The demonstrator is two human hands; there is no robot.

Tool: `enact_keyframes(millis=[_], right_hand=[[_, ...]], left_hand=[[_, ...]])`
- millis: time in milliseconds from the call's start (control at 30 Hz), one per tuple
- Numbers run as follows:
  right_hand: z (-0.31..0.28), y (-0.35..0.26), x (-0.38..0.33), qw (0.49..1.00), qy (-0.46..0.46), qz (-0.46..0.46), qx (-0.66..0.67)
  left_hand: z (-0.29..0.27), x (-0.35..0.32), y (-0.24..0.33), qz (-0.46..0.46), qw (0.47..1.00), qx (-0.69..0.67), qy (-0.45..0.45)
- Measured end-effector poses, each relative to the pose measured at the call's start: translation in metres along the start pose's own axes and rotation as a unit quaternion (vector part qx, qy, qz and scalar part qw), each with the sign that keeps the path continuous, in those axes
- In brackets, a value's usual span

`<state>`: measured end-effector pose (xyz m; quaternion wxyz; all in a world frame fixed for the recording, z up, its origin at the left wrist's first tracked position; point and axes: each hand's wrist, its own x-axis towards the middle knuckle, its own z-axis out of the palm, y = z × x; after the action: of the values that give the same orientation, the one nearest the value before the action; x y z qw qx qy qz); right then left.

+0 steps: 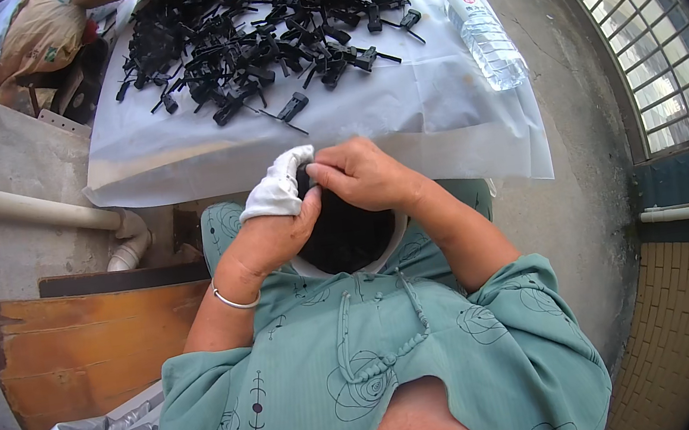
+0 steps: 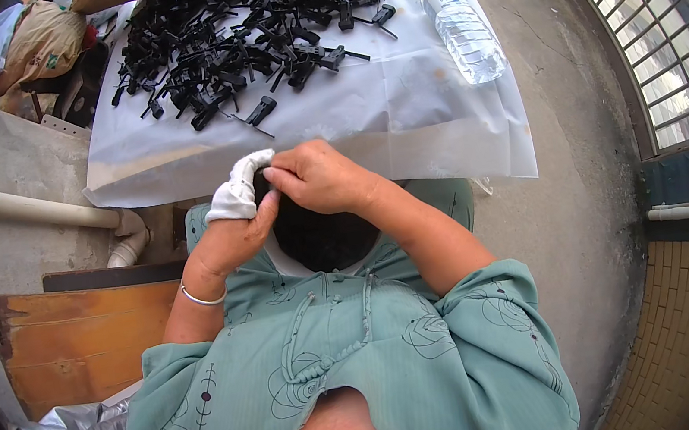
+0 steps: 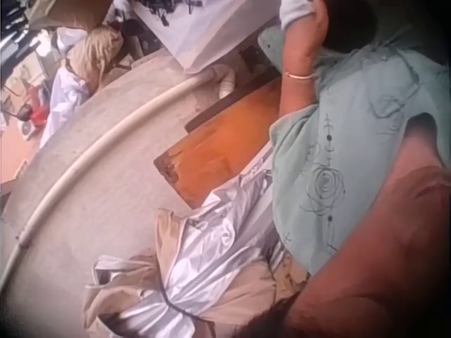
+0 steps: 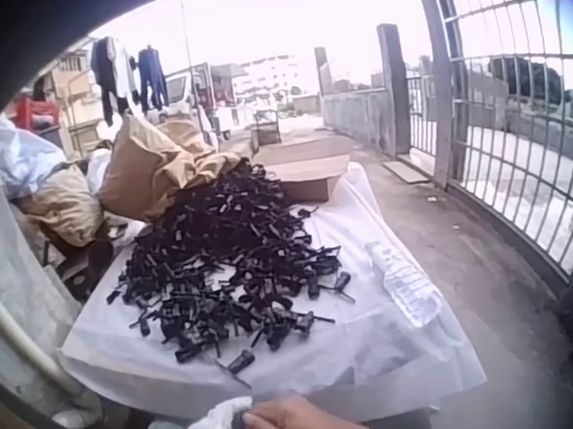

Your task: The person is manually wiping and inspecting small black plastic components at a workstation.

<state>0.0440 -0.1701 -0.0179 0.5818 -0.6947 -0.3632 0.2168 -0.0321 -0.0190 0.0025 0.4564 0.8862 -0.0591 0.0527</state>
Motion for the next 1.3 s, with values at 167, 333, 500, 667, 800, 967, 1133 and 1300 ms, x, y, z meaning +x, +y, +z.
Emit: enact_keyframes(millis=[167, 333, 500, 667, 800, 967, 1133, 1300], right_hand=[[0.002, 0.015, 0.032, 0.89, 0.188, -0.091, -0.404], [0.005, 0.026, 0.033, 0.884, 0.212, -0.088, -0.406], [0.006, 0.014, 0.005, 0.946, 0.141, -0.194, -0.217], [0.005, -0.02, -0.011, 0.953, 0.189, -0.134, -0.193], [0.006, -0.013, -0.002, 0.931, 0.274, -0.153, -0.184], [-0.005, -0.018, -0.004, 0.988, 0.154, 0.02, -0.02], [-0.002, -0.012, -0.01, 0.982, 0.103, -0.075, -0.14], [0.013, 0.002, -0.01, 0.991, 0.12, 0.0, 0.054]], left_hand=[[-0.009, 0.006, -0.039, 0.049, 0.992, 0.116, -0.003], [-0.005, 0.007, -0.044, -0.224, 0.893, -0.388, 0.044], [-0.001, 0.014, -0.034, -0.22, 0.736, -0.638, 0.058], [0.004, 0.015, -0.01, -0.121, 0.891, -0.431, 0.078], [0.007, 0.006, 0.001, -0.059, 0.942, -0.33, 0.004], [0.005, 0.005, 0.002, -0.033, 0.963, -0.266, 0.017], [0.013, 0.005, 0.004, -0.01, 0.976, -0.192, 0.102], [0.015, 0.009, 0.0, 0.127, 0.982, 0.038, 0.134]])
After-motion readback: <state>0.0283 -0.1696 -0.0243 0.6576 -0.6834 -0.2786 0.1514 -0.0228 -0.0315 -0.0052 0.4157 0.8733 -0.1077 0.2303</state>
